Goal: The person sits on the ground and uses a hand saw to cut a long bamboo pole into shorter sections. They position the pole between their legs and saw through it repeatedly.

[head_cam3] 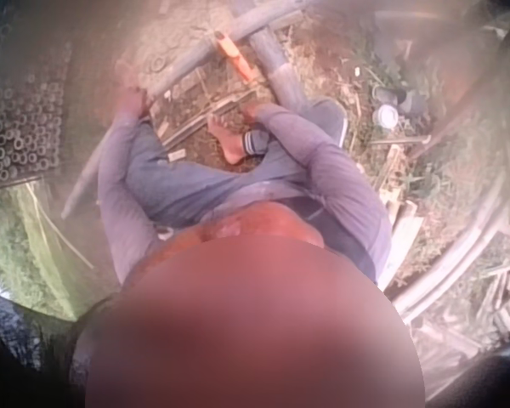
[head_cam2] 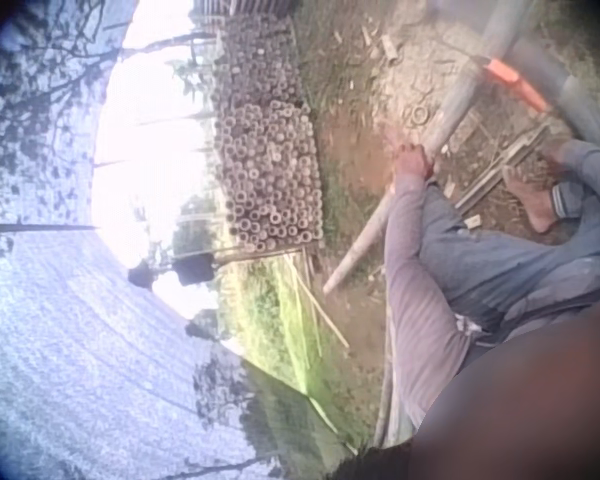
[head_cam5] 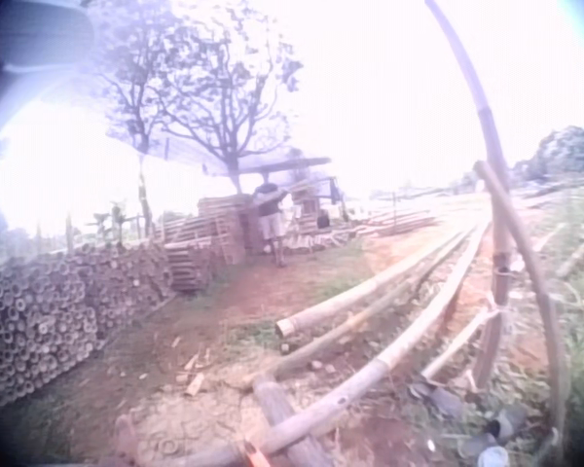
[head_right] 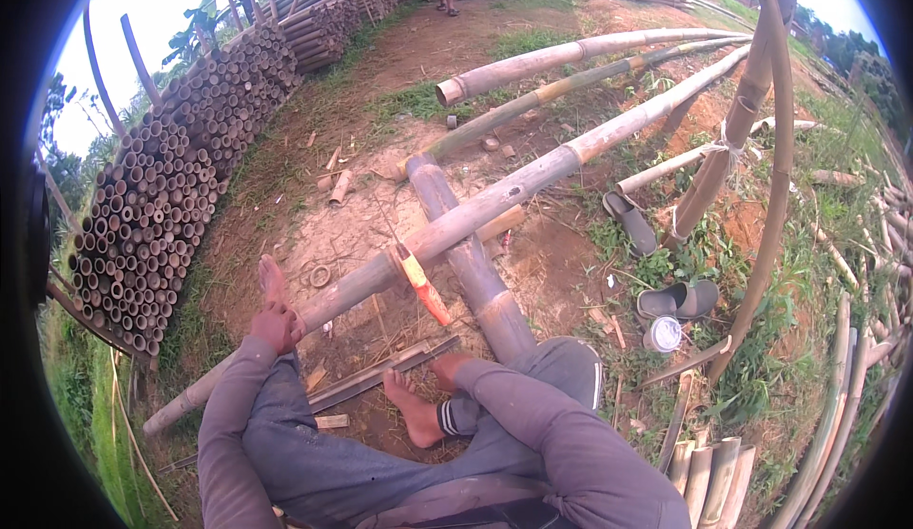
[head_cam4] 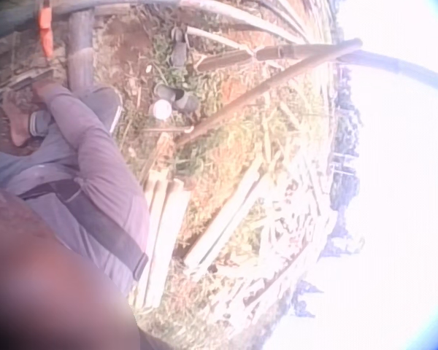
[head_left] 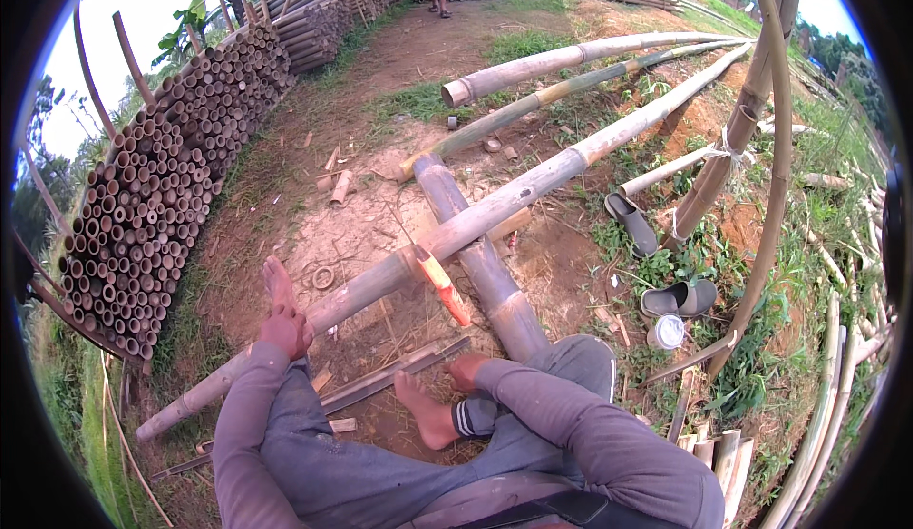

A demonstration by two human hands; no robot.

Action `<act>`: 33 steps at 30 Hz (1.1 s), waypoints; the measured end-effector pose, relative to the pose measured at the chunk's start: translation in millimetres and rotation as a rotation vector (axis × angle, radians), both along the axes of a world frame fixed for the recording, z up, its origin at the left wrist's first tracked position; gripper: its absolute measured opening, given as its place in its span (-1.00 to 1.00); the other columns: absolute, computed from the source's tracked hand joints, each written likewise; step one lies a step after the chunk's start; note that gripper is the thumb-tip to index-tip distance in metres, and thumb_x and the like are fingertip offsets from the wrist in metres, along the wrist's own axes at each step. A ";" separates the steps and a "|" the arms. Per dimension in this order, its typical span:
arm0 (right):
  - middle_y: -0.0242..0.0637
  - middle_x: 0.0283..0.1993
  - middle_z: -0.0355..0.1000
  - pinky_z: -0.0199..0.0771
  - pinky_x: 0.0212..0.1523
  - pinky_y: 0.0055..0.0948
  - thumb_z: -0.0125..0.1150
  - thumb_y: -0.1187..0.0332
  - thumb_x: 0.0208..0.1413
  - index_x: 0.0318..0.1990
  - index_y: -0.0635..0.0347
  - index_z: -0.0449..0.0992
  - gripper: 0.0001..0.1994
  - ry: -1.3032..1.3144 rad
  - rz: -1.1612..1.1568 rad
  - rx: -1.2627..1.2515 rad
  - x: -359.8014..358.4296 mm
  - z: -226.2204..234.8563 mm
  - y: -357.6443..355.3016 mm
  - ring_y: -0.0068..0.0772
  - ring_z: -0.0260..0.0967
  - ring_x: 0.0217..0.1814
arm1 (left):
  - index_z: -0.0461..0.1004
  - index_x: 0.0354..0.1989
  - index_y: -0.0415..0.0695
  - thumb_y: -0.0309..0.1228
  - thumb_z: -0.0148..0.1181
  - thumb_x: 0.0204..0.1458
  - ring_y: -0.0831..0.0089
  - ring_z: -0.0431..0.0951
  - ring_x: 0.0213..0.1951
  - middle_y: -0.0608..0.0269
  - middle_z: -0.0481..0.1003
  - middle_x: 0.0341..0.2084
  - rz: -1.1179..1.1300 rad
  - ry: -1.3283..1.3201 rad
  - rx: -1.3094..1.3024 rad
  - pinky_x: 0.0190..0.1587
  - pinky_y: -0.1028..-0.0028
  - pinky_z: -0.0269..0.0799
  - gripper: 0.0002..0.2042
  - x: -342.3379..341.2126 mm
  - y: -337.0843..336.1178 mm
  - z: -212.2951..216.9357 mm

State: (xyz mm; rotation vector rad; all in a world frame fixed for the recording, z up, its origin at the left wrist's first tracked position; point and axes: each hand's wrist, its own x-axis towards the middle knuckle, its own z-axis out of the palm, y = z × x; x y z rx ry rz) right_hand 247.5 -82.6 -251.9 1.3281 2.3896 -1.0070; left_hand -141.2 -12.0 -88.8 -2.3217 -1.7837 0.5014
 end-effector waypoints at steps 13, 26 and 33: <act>0.18 0.03 0.58 0.54 0.17 0.05 0.22 0.09 0.19 0.33 0.09 0.45 -0.43 0.045 0.034 0.052 1.7 -11.5 1.7 0.23 0.55 0.13 | 0.64 -0.01 0.01 -0.04 0.28 0.07 0.19 0.45 0.23 0.15 0.55 0.05 0.004 -0.060 0.028 0.16 0.05 0.51 -0.61 -6.3 -0.5 -5.4; 0.18 0.06 0.57 0.52 0.19 0.07 0.24 0.08 0.19 0.30 0.10 0.47 -0.44 0.059 0.057 0.075 2.1 -11.7 2.2 0.22 0.53 0.15 | 0.64 0.00 0.00 -0.04 0.28 0.07 0.21 0.46 0.21 0.17 0.56 0.06 -0.024 -0.062 0.045 0.17 0.10 0.50 -0.59 -10.3 -0.2 -8.7; 0.19 0.12 0.55 0.49 0.22 0.06 0.24 0.09 0.19 0.33 0.12 0.44 -0.42 0.024 0.030 0.020 2.2 -4.8 0.5 0.22 0.51 0.19 | 0.64 0.00 -0.01 -0.05 0.23 0.09 0.21 0.46 0.21 0.18 0.56 0.06 -0.027 -0.037 0.057 0.16 0.11 0.50 -0.60 -13.0 1.3 -13.4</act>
